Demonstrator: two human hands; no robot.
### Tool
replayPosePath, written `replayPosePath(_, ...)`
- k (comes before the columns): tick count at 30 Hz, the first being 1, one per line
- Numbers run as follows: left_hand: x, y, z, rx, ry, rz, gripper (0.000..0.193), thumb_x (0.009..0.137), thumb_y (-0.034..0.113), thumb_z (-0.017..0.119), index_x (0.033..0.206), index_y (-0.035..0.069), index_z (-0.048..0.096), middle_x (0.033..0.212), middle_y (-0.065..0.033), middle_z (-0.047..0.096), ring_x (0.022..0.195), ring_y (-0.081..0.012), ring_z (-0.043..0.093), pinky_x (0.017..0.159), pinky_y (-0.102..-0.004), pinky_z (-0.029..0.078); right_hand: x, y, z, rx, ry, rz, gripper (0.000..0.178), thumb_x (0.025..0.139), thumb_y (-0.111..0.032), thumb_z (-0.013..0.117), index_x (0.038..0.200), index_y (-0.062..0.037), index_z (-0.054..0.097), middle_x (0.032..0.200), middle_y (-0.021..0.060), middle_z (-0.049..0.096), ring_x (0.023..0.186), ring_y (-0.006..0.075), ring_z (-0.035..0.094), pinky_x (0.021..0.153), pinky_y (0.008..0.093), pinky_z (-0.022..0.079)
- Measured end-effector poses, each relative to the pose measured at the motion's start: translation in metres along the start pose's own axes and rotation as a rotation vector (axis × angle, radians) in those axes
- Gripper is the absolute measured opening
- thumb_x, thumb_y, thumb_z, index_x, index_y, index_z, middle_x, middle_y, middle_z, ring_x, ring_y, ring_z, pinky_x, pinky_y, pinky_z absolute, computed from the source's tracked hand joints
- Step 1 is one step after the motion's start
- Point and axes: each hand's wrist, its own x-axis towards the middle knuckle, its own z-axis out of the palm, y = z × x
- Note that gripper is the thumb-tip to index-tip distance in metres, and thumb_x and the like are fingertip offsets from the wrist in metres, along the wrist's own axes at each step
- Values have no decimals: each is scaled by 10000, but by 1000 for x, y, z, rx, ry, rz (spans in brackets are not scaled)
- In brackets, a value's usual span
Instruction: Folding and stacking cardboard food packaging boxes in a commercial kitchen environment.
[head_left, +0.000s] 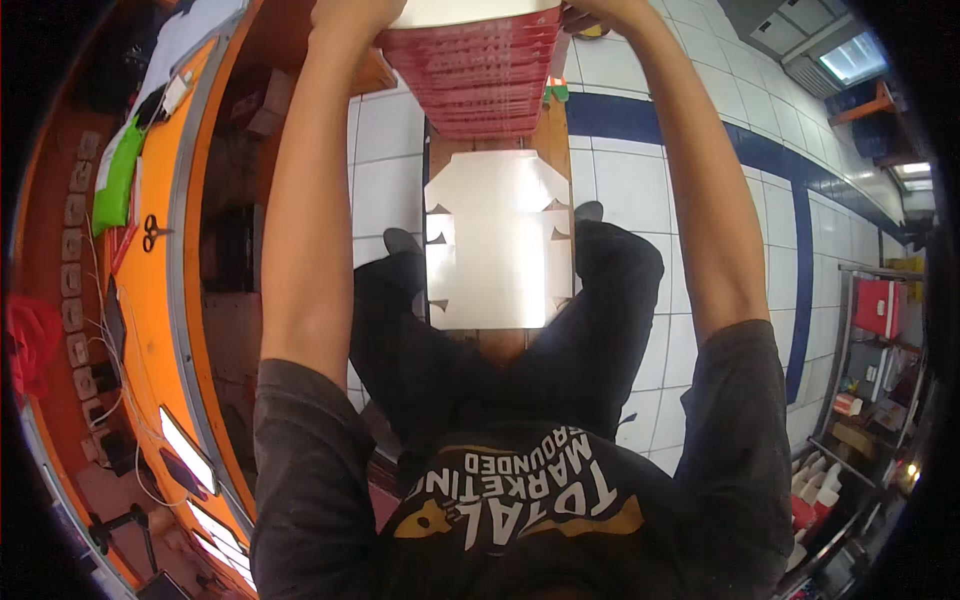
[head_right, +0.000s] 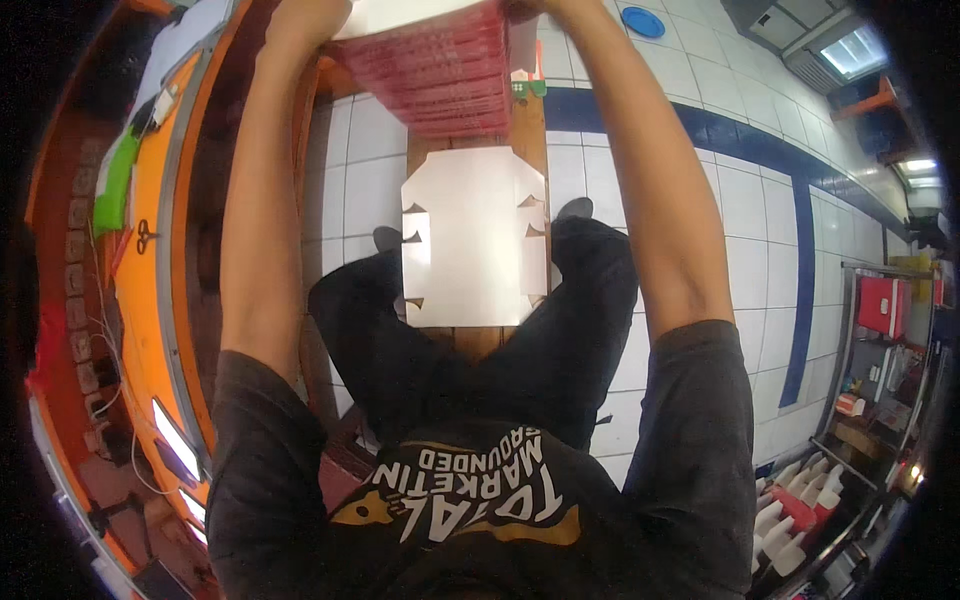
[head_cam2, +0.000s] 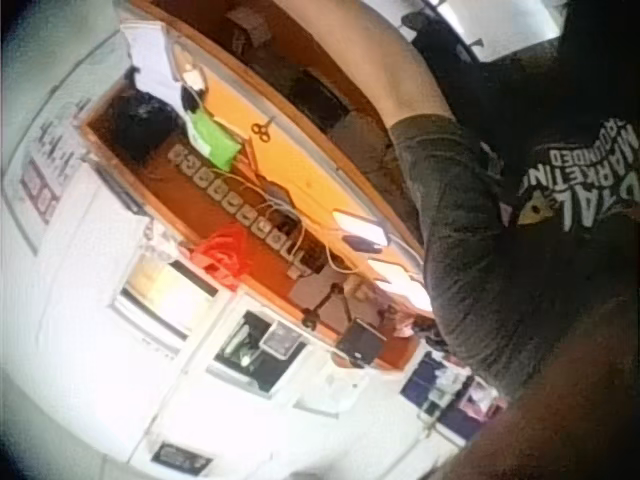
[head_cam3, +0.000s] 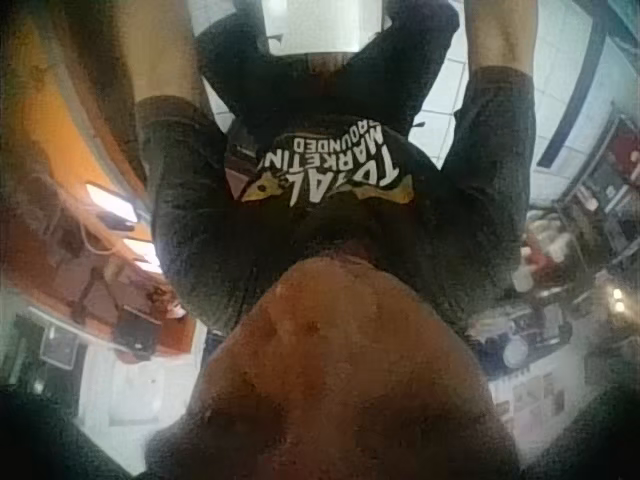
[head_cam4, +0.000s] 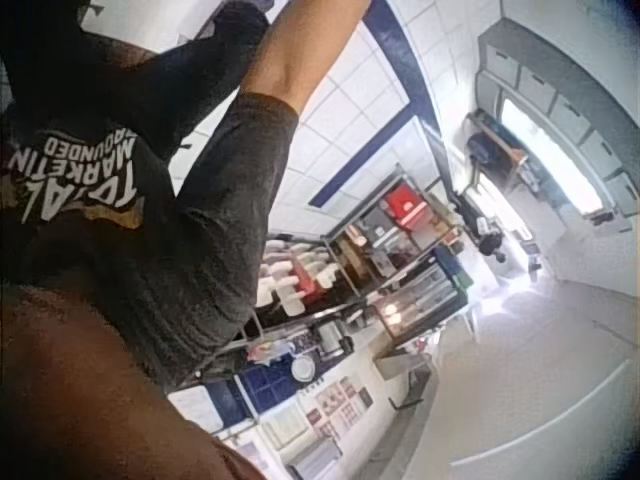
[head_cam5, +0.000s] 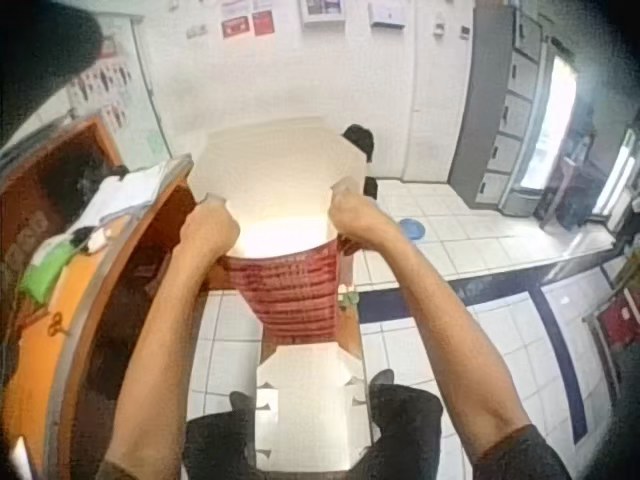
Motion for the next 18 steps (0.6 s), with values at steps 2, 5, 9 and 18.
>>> replayPosePath(2, 1, -34, -13, 41, 28, -46, 456, 893, 180, 501, 1266, -66, 591, 1248, -329, 626, 1170, -465, 620, 998, -492, 506, 6, -67, -47, 994, -285, 750, 637, 1036, -428, 310, 1010, 125, 625, 843, 292, 694, 739, 408, 725, 634, 464, 601)
replayPosePath(5, -11, -21, -18, -12, 39, 9, 491, 918, 218, 455, 1296, -66, 589, 1252, -308, 635, 1170, -470, 617, 1017, -499, 487, -43, -88, -67, 694, -8, 633, 747, 1029, -531, 264, 993, 112, 640, 826, 272, 705, 741, 397, 725, 663, 446, 603)
replayPosePath(9, -40, -29, -43, 34, 45, 45, 489, 989, 284, 386, 1044, -72, 716, 1121, -310, 680, 1094, -467, 654, 973, -497, 504, -157, -202, -13, 500, 343, 594, 584, 969, -295, 593, 1392, 85, 462, 1382, 307, 533, 1269, 438, 538, 1065, 463, 454)
replayPosePath(18, -277, -142, 13, -327, -225, -388, 561, 1034, 470, 407, 914, 11, 706, 911, -307, 672, 942, -528, 623, 847, -591, 472, -280, -379, 132, 355, -623, 708, 1261, 778, -656, 715, 1519, 165, 110, 1527, 502, 10, 1454, 633, -25, 1024, 840, 99)
